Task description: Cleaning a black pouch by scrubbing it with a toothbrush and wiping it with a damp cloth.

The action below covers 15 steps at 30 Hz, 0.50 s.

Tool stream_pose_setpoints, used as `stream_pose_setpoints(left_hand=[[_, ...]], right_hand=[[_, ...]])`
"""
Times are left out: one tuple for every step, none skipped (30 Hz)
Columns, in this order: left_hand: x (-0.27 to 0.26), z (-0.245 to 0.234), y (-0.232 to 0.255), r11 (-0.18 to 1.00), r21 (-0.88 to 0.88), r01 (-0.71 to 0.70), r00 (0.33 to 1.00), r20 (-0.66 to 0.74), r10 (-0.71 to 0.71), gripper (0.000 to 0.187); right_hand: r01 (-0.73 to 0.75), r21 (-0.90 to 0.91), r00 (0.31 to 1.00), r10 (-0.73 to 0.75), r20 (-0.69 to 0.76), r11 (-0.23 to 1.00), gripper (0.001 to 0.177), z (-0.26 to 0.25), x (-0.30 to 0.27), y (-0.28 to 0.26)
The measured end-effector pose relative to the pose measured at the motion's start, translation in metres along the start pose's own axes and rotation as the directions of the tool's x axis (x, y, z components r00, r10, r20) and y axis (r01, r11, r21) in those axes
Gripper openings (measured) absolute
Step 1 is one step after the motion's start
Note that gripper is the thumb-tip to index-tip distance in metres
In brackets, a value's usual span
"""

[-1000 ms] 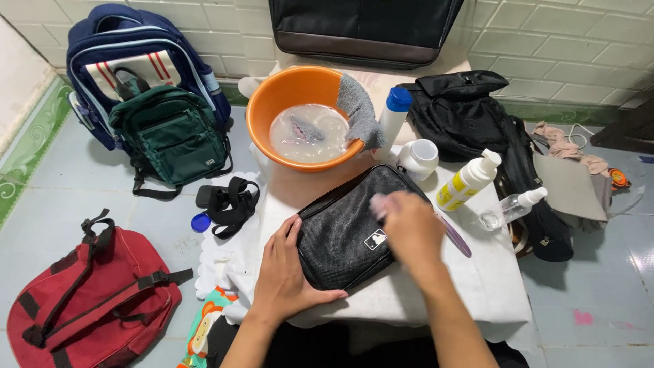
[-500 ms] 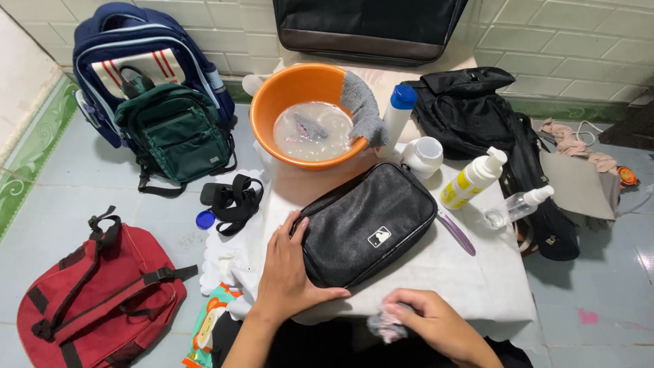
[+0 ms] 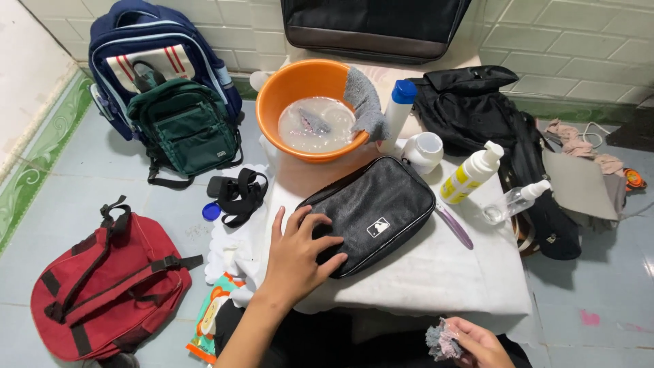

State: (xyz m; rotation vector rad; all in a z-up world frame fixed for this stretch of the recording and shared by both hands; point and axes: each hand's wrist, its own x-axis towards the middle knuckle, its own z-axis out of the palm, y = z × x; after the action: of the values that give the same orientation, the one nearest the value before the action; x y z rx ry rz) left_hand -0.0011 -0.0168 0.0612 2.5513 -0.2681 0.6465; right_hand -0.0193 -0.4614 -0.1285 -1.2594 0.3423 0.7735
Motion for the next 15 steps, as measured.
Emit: stream_pose_setpoints(left_hand=[[0.001,0.0,0.002,1.0,0.003,0.003,1.0,0.002,-0.003,0.02],[0.001,0.0,0.004,1.0,0.003,0.025,1.0,0.007,-0.025,0.017],[0.004,0.0,0.006,0.999,0.005,0.044,0.999,0.006,-0.044,0.014],[0.005,0.002,0.006,0.999,0.01,0.043,0.999,0.003,-0.043,0.014],[0.004,0.005,0.008,0.996,0.0,0.09,0.996,-0.014,-0.09,0.012],[0.003,0.008,0.01,0.991,-0.01,0.136,0.99,-0.03,-0.137,0.01],[0.003,0.009,0.011,0.991,-0.009,0.135,0.99,-0.03,-0.135,0.01],[0.003,0.011,0.013,0.992,0.007,0.127,0.99,-0.069,-0.126,0.008],[0.002,0.014,0.015,0.993,0.021,0.118,0.987,-0.109,-0.115,0.007],[0.002,0.014,0.017,0.993,0.02,0.115,0.988,-0.108,-0.113,0.007],[0.002,0.014,0.019,0.993,0.065,0.095,0.99,-0.115,-0.087,0.007],[0.002,0.013,0.021,0.991,0.111,0.074,0.991,-0.121,-0.06,0.008],[0.0,0.014,0.023,0.991,0.11,0.073,0.991,-0.121,-0.06,0.008],[-0.002,0.015,0.025,0.993,0.105,0.059,0.986,-0.159,-0.042,0.005],[-0.003,0.016,0.027,0.994,0.1,0.045,0.98,-0.199,-0.024,0.007]], right_hand=[[-0.003,0.001,1.0,0.003,0.003,1.0,0.04,0.002,-0.001,0.001],[-0.004,0.0,1.0,0.004,-0.009,1.0,0.039,0.005,-0.003,0.001],[0.0,-0.002,1.0,0.0,-0.019,1.0,0.038,0.007,-0.001,-0.001],[0.002,-0.003,1.0,-0.003,-0.014,1.0,0.038,0.005,0.002,0.001],[-0.001,-0.003,0.999,0.001,-0.036,1.0,0.038,0.002,0.003,0.005],[-0.005,-0.003,0.998,0.005,-0.057,1.0,0.039,-0.001,0.003,0.008],[-0.004,-0.001,0.998,0.004,-0.057,1.0,0.039,-0.005,0.004,0.012],[0.003,-0.016,0.998,-0.003,-0.055,1.0,0.04,-0.01,0.005,0.016],[0.01,-0.032,0.998,-0.012,-0.056,0.999,0.04,-0.015,0.006,0.019],[0.012,-0.03,0.998,-0.014,-0.058,0.999,0.04,-0.018,0.005,0.022],[0.019,-0.025,0.999,-0.02,-0.046,0.999,0.04,-0.022,0.005,0.024],[0.026,-0.02,0.999,-0.026,-0.035,0.999,0.04,-0.025,0.004,0.026],[0.026,-0.02,0.999,-0.026,-0.035,0.999,0.04,-0.03,0.004,0.028],[0.015,-0.023,0.999,-0.016,-0.049,1.0,0.039,-0.034,0.004,0.03],[0.005,-0.028,0.998,-0.007,-0.062,1.0,0.039,-0.039,0.005,0.031]])
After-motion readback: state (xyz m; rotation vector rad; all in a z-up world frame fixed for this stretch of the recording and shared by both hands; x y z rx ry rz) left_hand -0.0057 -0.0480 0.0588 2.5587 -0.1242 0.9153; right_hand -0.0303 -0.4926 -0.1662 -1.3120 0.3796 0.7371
